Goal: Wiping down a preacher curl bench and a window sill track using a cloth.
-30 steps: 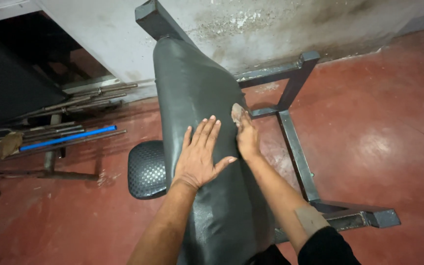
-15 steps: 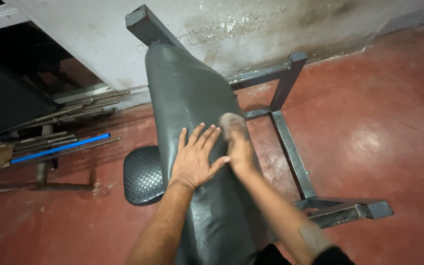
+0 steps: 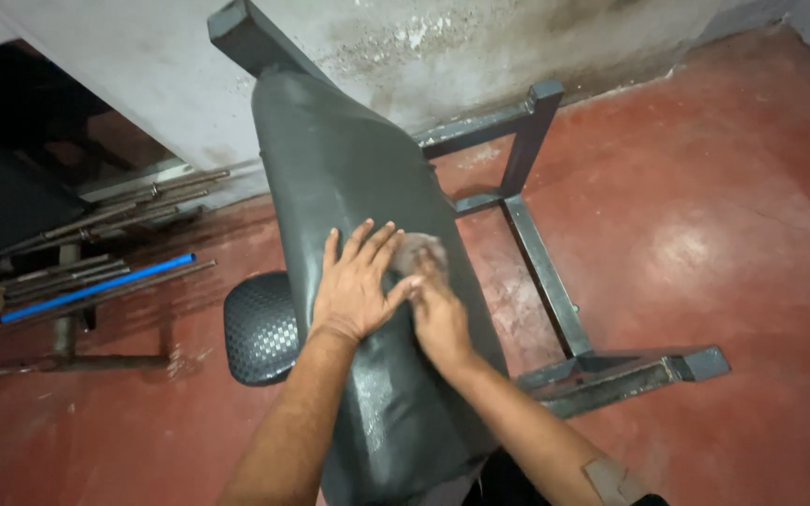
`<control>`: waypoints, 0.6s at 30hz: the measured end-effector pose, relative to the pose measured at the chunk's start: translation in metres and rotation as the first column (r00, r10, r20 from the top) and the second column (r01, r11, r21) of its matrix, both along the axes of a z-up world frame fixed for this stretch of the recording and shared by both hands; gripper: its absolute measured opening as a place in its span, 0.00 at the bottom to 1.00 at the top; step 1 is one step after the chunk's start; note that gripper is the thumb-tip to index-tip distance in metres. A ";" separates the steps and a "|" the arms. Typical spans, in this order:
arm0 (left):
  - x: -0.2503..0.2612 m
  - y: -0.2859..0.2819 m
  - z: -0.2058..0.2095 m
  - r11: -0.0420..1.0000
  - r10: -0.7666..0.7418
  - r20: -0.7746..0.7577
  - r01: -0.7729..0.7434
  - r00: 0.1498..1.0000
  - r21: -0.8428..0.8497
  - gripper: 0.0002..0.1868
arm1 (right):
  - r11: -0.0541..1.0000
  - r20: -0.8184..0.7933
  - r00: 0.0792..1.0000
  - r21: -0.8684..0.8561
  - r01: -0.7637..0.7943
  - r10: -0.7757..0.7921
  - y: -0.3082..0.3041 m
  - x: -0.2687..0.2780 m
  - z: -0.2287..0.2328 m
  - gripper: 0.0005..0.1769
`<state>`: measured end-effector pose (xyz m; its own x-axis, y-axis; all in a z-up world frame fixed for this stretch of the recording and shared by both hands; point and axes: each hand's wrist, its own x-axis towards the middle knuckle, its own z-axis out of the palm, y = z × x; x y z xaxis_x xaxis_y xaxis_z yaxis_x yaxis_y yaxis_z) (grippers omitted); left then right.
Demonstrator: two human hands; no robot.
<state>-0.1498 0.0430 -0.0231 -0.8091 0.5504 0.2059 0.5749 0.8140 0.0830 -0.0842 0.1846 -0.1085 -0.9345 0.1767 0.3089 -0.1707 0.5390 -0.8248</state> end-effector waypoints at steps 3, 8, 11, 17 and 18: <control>-0.001 0.002 0.005 0.999 0.020 0.066 -0.017 0.998 -0.048 0.36 | 0.994 0.006 0.996 -0.062 -0.086 0.086 0.014 -0.007 0.000 0.25; 0.013 0.006 0.016 0.998 0.013 0.120 -0.005 0.993 -0.070 0.35 | 1.000 0.058 0.998 -0.016 0.010 -0.009 0.012 -0.025 -0.027 0.28; 0.026 0.000 0.002 0.996 -0.065 0.060 0.068 0.996 -0.058 0.42 | 0.997 -0.020 0.998 -0.048 -0.063 0.062 0.006 0.011 -0.013 0.28; 0.100 -0.037 0.028 0.967 -0.254 0.226 0.237 0.941 0.098 0.42 | 0.945 -0.102 0.942 0.104 -0.310 0.320 0.027 0.077 0.013 0.27; 0.106 -0.043 0.035 0.962 -0.272 0.304 0.254 0.913 0.096 0.36 | 0.926 -0.119 0.925 0.160 -0.342 0.362 0.031 0.077 0.011 0.25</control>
<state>-0.0442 0.0002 0.0114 -0.6645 0.7473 0.0022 0.7055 0.6263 0.3317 -0.0071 0.2154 -0.0976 -0.8726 -0.2074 0.4422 -0.4806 0.5260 -0.7017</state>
